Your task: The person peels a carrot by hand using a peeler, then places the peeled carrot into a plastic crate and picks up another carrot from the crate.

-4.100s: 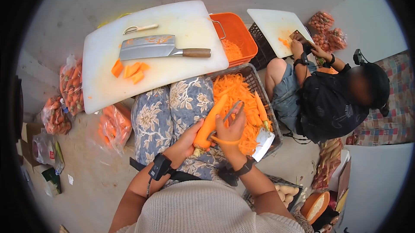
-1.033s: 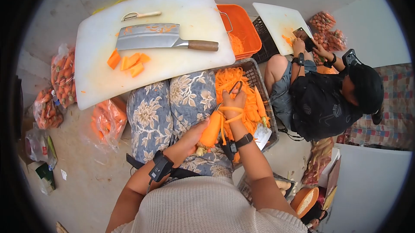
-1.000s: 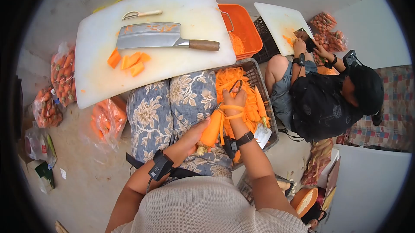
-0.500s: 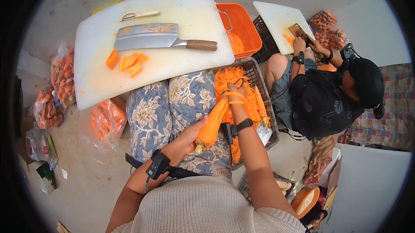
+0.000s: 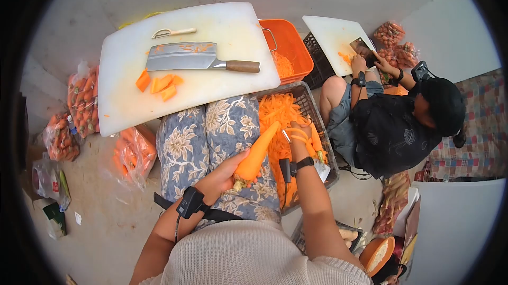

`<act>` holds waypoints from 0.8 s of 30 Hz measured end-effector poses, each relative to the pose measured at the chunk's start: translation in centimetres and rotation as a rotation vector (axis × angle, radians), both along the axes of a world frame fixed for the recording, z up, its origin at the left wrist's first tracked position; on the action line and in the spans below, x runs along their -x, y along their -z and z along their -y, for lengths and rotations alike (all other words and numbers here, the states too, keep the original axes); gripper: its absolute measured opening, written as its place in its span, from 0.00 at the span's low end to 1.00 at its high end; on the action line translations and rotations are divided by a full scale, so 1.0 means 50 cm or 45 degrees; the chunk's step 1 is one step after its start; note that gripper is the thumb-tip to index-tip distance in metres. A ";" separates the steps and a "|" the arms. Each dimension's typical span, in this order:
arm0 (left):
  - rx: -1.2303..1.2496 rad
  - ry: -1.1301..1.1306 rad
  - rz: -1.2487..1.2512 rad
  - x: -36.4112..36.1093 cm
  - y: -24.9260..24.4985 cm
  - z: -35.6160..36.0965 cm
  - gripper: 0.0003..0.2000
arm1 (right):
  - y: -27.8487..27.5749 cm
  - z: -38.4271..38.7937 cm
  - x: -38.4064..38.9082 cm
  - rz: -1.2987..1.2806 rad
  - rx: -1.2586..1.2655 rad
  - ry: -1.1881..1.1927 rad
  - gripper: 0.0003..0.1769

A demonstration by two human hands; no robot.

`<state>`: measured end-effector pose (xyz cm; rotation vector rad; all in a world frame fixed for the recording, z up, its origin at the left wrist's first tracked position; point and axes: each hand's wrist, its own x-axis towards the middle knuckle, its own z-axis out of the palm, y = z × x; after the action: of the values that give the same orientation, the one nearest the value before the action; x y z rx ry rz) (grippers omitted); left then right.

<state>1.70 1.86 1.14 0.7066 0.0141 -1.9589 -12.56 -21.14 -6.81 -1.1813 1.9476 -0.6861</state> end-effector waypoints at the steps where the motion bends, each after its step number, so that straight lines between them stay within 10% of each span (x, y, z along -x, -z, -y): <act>1: 0.003 -0.007 0.000 0.000 -0.008 0.001 0.24 | 0.009 -0.005 0.012 0.152 0.023 0.054 0.18; 7: -0.062 -0.091 -0.092 0.008 0.000 0.002 0.23 | -0.116 -0.155 -0.008 0.639 0.221 -0.230 0.19; 12: -0.046 -0.105 0.168 0.025 -0.015 0.007 0.23 | -0.205 -0.304 -0.082 0.225 0.609 -0.830 0.22; 24: -0.097 -0.036 0.271 0.017 -0.007 0.015 0.24 | -0.140 -0.211 -0.107 0.135 0.460 -0.673 0.22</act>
<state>0.83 1.12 1.47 0.9567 -0.0309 -1.8552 -7.22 -10.59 0.18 -1.7524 1.3621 -0.8070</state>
